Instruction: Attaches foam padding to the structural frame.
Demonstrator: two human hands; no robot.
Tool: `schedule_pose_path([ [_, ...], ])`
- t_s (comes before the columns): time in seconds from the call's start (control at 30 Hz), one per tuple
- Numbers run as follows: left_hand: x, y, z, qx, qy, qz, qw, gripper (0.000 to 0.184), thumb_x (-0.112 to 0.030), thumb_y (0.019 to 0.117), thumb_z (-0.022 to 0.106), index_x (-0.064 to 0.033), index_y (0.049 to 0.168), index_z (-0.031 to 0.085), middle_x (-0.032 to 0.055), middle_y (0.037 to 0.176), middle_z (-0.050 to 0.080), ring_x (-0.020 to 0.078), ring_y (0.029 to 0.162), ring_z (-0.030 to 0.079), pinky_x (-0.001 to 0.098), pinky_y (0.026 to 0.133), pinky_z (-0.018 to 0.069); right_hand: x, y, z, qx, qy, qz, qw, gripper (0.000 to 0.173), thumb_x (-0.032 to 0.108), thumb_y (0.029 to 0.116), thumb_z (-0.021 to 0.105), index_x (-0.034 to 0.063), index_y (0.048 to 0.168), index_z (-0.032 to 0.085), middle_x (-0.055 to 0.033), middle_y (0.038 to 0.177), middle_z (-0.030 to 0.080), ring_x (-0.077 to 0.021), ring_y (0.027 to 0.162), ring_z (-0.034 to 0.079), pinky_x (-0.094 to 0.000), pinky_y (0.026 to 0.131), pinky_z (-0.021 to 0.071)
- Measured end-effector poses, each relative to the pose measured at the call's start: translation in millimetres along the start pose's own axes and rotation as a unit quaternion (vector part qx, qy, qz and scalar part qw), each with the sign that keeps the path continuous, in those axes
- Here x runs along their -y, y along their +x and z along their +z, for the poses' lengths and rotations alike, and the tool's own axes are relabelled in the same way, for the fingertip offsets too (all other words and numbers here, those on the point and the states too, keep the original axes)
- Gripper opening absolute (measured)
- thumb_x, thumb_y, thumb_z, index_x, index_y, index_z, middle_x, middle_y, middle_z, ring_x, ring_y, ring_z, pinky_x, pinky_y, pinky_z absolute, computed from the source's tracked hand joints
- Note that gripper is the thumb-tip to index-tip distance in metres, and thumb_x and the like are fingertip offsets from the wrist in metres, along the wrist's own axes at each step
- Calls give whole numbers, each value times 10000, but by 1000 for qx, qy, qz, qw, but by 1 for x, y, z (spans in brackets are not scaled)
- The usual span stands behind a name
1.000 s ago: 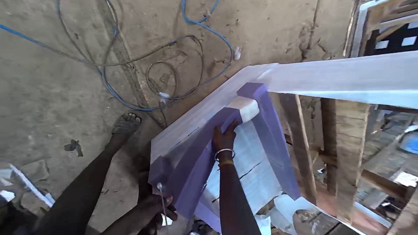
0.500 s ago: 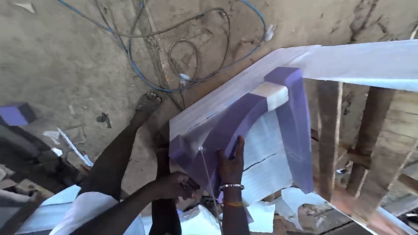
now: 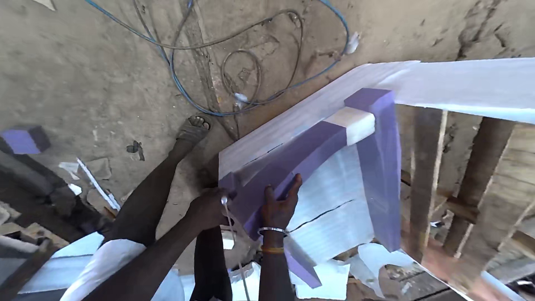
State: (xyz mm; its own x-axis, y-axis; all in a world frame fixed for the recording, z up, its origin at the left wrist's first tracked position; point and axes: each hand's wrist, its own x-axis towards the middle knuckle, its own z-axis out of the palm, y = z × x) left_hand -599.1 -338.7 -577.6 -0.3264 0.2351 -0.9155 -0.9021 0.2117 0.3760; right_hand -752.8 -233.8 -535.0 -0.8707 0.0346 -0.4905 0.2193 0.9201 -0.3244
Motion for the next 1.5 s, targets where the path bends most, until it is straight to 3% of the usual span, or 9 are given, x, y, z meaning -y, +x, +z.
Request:
schedule_pose_path([
  [0.1,-3,0,-10,29,2,8,1000,691,-345,858,797,-146,1457,516,154,1458,544,372,1328,544,640,1018,484,4,2,1,3,-25,16,1000,966,195,801,820,158,1621,310,-225,1541,446,-368,1402,463,-544,1124,421],
  [0.2,8,10,-4,8,-2,8,1000,298,-210,948,641,-117,1231,657,149,1285,640,357,1197,619,629,958,514,0,2,0,10,-20,28,999,982,210,785,824,170,1623,312,-228,1562,416,-366,1404,461,-540,1118,436],
  [0.27,10,12,-3,-9,-10,-19,1000,223,-213,985,578,-116,1167,663,152,1194,670,359,1118,653,633,908,529,-3,1,0,14,-9,31,999,985,219,782,820,162,1624,311,-231,1567,404,-358,1400,464,-530,1111,444],
  [0.47,9,16,1,-45,-56,-39,997,282,-243,1027,535,-142,1279,613,121,1149,694,330,1072,679,613,903,538,-8,2,-3,18,-13,27,999,968,225,794,803,149,1622,307,-249,1545,417,-382,1370,477,-541,1086,454],
  [0.6,2,9,-5,-26,-94,-82,992,520,-354,965,669,-151,1418,513,133,1209,686,342,1124,668,628,939,525,-4,-3,-2,27,-27,18,999,976,203,817,799,129,1632,267,-243,1571,404,-394,1424,430,-561,1142,392],
  [0.7,5,12,-8,-26,-114,-74,990,493,-316,1025,582,-182,1487,477,147,1228,685,347,1126,670,626,949,517,-4,-4,4,12,-25,2,1000,973,166,819,811,131,1630,274,-259,1550,422,-401,1390,465,-555,1112,420],
  [0.97,11,17,-5,-75,-172,-77,979,323,-360,1045,552,-189,1307,633,80,1135,714,278,1046,692,591,913,543,-9,-4,11,12,-20,13,1000,1027,193,798,812,188,1645,231,-267,1533,415,-401,1353,484,-568,1077,443],
  [1.23,5,15,-9,-79,-206,-89,971,383,-453,1053,508,-134,1097,715,72,954,736,251,897,710,559,843,559,-6,-5,13,18,-16,26,999,1030,161,810,822,188,1647,222,-274,1536,404,-410,1356,481,-571,1072,453],
  [1.5,10,17,-3,-133,-214,-15,968,320,-361,1040,574,-97,1189,677,120,1072,700,272,1000,684,545,913,545,-8,-8,14,5,1,29,1000,1012,231,784,808,179,1635,263,-261,1553,392,-410,1381,450,-567,1085,442],
])
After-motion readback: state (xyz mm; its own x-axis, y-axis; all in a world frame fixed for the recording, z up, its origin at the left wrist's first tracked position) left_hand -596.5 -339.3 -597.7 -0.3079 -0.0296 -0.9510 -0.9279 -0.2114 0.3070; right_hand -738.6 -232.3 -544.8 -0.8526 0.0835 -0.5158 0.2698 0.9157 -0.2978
